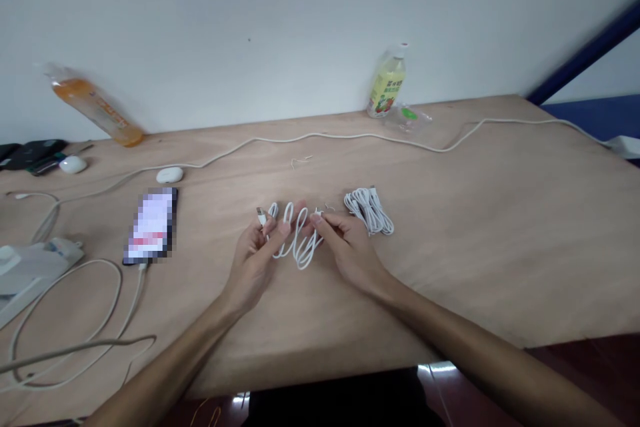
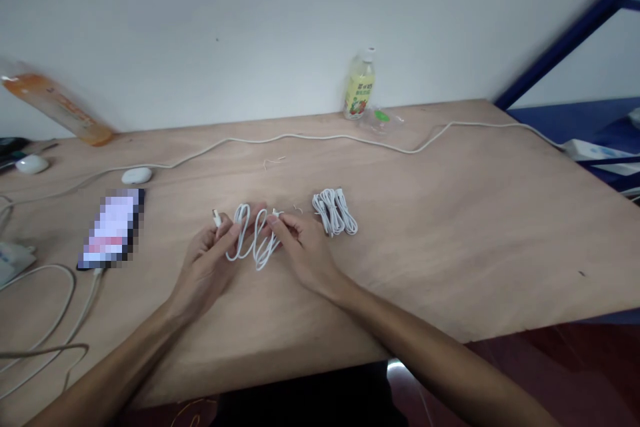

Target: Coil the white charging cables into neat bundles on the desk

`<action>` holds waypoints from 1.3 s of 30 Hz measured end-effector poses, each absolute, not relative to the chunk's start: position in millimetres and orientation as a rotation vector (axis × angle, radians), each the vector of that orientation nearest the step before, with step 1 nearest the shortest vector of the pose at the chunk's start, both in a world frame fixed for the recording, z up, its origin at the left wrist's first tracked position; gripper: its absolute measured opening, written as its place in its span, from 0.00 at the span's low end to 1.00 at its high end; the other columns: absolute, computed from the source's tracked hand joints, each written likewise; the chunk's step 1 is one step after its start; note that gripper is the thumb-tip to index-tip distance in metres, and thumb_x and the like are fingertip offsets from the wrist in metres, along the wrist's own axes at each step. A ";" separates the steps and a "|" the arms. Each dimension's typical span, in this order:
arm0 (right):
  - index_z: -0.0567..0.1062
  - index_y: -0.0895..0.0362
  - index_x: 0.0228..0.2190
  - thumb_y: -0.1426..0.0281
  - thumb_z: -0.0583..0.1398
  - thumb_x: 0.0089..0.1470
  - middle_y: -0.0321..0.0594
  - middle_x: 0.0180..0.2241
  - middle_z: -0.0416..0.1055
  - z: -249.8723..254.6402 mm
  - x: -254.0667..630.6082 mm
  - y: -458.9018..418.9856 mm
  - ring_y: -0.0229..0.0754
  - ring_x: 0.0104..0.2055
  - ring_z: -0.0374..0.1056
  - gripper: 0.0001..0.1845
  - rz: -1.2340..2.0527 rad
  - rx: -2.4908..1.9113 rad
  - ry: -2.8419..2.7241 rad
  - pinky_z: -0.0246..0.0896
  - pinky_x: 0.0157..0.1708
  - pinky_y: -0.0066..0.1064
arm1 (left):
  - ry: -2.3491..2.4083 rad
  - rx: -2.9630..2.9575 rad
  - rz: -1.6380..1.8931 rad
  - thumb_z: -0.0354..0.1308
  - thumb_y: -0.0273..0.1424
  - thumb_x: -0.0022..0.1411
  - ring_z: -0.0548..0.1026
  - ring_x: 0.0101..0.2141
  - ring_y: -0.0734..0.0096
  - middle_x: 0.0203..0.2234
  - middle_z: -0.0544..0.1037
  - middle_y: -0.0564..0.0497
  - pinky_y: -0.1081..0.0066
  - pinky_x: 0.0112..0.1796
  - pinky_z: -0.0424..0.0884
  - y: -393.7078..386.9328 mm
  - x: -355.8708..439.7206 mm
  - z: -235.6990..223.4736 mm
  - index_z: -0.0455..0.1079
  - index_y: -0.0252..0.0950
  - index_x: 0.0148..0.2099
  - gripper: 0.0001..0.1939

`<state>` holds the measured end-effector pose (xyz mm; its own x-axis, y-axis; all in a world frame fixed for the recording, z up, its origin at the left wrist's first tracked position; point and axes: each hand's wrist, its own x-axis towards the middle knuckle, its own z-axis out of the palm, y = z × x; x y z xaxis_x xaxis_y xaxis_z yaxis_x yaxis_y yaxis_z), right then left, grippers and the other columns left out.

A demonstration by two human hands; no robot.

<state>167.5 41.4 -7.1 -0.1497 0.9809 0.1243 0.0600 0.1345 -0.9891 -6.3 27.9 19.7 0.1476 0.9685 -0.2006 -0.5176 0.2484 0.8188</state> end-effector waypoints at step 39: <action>0.87 0.50 0.41 0.51 0.58 0.73 0.39 0.40 0.84 -1.0 163.5 35.8 0.46 0.45 0.79 0.22 1.223 -0.949 -1.482 0.73 0.49 0.39 | 0.846 0.746 1.173 0.80 0.43 0.58 0.84 0.55 0.49 0.49 0.88 0.41 0.56 0.58 0.78 25.3 -1.2 11.6 0.88 0.37 0.46 0.19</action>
<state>163.5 35.8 -1.0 -0.2392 0.9518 0.1920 -0.0078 0.1959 -0.9806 -1.2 25.3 11.6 0.1655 0.9714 -0.1702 -0.4679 0.2293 0.8535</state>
